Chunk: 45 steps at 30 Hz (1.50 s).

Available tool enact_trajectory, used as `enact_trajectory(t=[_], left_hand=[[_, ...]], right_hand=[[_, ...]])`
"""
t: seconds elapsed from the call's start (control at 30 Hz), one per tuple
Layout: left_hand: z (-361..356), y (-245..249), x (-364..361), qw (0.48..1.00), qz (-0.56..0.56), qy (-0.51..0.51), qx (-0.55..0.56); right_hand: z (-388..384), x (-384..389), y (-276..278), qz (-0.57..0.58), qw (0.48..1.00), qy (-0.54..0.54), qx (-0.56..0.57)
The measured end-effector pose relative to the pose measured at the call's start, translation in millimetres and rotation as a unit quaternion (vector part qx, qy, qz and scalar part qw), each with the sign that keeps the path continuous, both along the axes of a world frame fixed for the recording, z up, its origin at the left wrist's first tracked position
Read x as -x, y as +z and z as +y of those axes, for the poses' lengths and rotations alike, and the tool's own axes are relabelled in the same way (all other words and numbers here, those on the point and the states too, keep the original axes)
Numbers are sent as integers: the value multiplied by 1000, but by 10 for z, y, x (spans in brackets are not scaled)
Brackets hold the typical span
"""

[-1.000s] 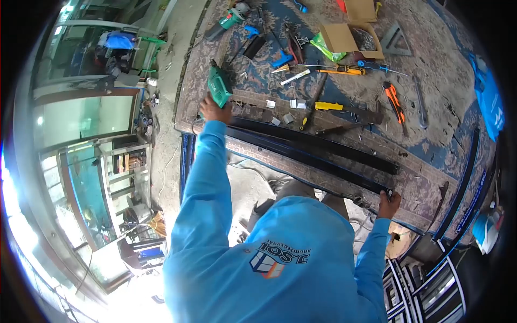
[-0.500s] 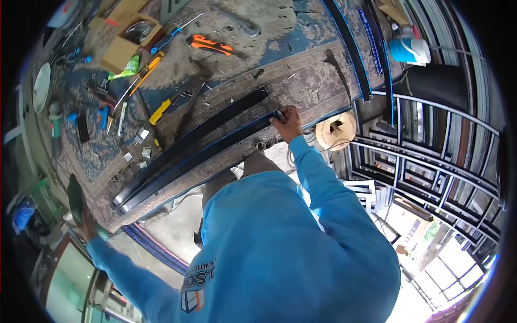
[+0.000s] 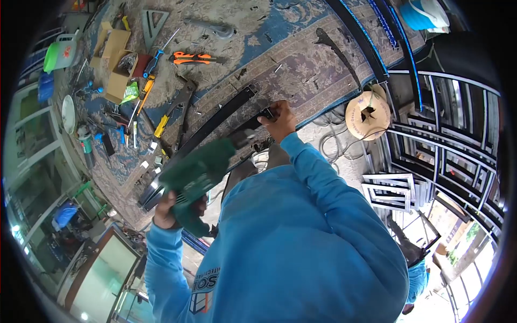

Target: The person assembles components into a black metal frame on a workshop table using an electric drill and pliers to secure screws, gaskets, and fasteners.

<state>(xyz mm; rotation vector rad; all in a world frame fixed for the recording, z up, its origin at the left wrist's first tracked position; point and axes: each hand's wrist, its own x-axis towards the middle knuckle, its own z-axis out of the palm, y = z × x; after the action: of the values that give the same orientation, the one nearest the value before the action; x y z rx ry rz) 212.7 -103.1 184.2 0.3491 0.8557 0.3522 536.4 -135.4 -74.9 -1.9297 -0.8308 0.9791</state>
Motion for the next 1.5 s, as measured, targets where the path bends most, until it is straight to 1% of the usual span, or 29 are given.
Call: enact_trajectory(t=[0.03,0.07,0.1,0.13,0.17,0.2,0.27,0.3,0.43,0.5,0.63,0.7,0.83,0.93,1.0,1.2,1.3,1.43,1.5], left_hand=[[130,54,-136,998,17,-56,5],[187,131,-315,988,93,-94,-85],[185,212,-545,962,168,-130,-173],[183,259,-757,921,241,-163,-259],[225,260,-928,889,243,-185,-341],[254,231,-1029,869,256,-206,-370],[292,134,-1161,825,277,-249,-424],[323,64,-1202,810,265,-265,-450],[327,-25,-1334,766,288,-293,-494],[326,-66,-1345,756,293,-295,-506],[368,-72,-1373,745,296,-311,-510],[446,-31,-1407,742,303,-326,-502],[649,21,-1474,732,325,-372,-468],[702,-28,-1488,734,294,-361,-494],[719,-5,-1498,737,299,-369,-481],[736,35,-1524,741,307,-386,-455],[740,-7,-1494,741,312,-385,-453],[765,-48,-1485,747,308,-379,-451],[766,-58,-1479,742,309,-375,-462]], right_hand=[[3,-7,24,0,1000,-3,1],[-1,-6,60,0,1000,-5,3],[-6,3,80,1,1000,-5,4],[-17,9,60,5,1000,-6,-10],[-29,10,29,9,1000,-6,-24],[-18,3,19,12,999,-8,-39],[-14,-19,6,35,999,-3,-25],[-12,-28,18,45,999,-1,-17],[-13,-40,22,54,998,0,-46],[-27,-33,-35,54,997,5,-64],[-26,-54,-6,50,997,9,-54],[-31,-53,18,54,996,12,-68],[-49,-58,-50,70,996,21,-56],[-56,-47,-61,72,995,18,-72],[-49,-41,-49,63,995,7,-73],[-64,-57,-74,63,992,26,-102],[-69,-37,-185,56,991,22,-124],[-72,-44,-130,55,993,31,-104],[-75,-58,-76,63,993,39,-97]])
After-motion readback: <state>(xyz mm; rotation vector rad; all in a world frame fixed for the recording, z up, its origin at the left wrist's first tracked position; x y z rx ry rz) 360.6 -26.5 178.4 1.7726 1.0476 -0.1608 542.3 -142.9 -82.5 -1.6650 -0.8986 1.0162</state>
